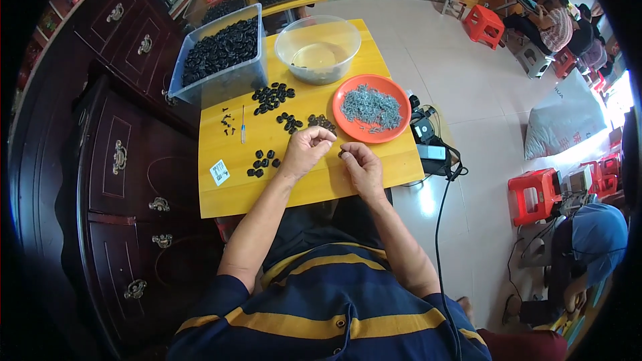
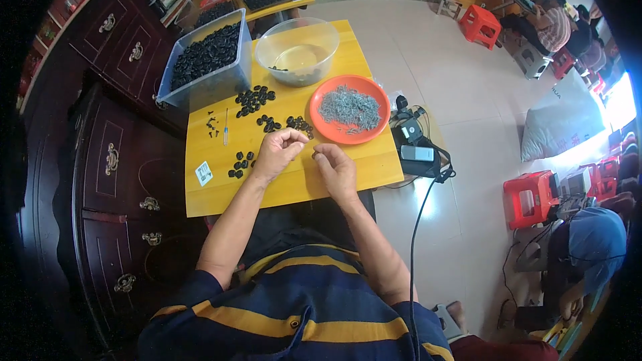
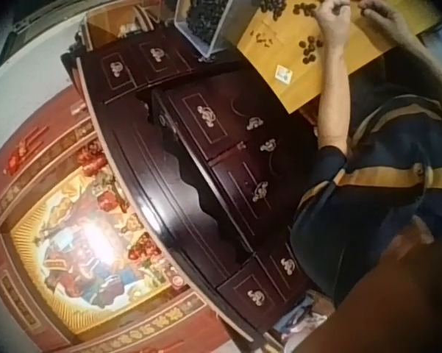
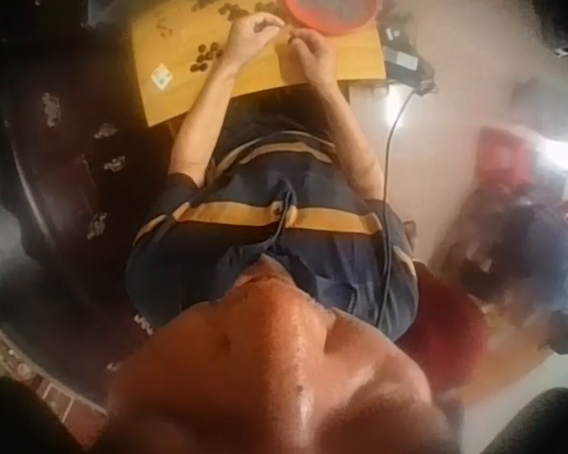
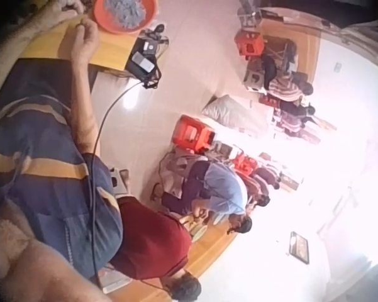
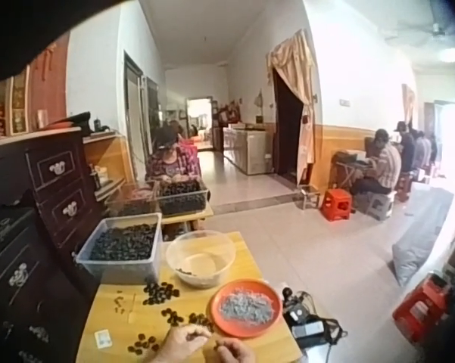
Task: The person assembles or sorts small black components by hand, moving them between plastic containers and a bowl on a table.
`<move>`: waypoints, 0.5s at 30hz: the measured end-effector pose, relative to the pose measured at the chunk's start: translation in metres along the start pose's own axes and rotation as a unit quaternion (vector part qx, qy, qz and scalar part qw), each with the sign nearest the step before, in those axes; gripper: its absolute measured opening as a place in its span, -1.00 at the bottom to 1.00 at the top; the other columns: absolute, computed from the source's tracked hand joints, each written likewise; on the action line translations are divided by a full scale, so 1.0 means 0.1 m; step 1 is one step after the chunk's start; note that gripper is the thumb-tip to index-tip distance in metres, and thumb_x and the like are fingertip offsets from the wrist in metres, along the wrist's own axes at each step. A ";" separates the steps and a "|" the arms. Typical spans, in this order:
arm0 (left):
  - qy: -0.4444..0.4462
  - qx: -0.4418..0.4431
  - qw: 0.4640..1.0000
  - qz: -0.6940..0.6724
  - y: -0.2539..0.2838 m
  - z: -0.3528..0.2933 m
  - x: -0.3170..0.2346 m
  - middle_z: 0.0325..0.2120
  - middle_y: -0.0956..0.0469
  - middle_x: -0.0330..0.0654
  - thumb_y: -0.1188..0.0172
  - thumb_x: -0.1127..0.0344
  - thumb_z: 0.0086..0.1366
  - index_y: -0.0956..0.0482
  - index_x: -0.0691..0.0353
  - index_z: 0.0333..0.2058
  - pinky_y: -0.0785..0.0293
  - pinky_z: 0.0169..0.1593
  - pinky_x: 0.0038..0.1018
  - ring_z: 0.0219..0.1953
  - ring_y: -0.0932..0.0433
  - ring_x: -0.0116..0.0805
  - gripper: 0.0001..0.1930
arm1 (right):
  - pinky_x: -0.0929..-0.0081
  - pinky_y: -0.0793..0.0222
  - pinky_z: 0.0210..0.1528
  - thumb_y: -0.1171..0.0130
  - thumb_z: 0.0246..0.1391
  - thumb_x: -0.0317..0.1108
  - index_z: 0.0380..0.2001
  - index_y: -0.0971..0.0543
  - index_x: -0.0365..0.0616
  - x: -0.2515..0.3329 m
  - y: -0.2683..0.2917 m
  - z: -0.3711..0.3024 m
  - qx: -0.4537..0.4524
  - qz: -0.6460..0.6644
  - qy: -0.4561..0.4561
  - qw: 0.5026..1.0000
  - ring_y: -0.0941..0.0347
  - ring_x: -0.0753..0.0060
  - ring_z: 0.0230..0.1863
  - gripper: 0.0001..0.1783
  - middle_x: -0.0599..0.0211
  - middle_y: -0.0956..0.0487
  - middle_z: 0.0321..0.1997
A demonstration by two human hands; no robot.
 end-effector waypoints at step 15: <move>-0.035 -0.005 0.999 0.039 -0.09 -0.07 0.14 -0.44 -0.55 -0.36 -0.16 0.55 0.19 -0.56 0.32 -0.25 -0.45 -0.33 -0.64 -0.47 -0.45 -0.69 -0.86 | 0.72 -0.31 -0.44 -0.17 0.20 -0.47 -0.18 -0.51 -0.19 -0.03 -0.02 0.03 0.007 0.013 -0.005 1.000 -0.39 0.76 -0.46 -0.86 0.54 -0.53 -0.42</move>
Point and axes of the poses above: each hand's wrist, its own z-axis towards the middle knuckle, its own y-axis out of the back of the hand, x = y × z, the point moved 4 cm from there along z, towards the middle knuckle
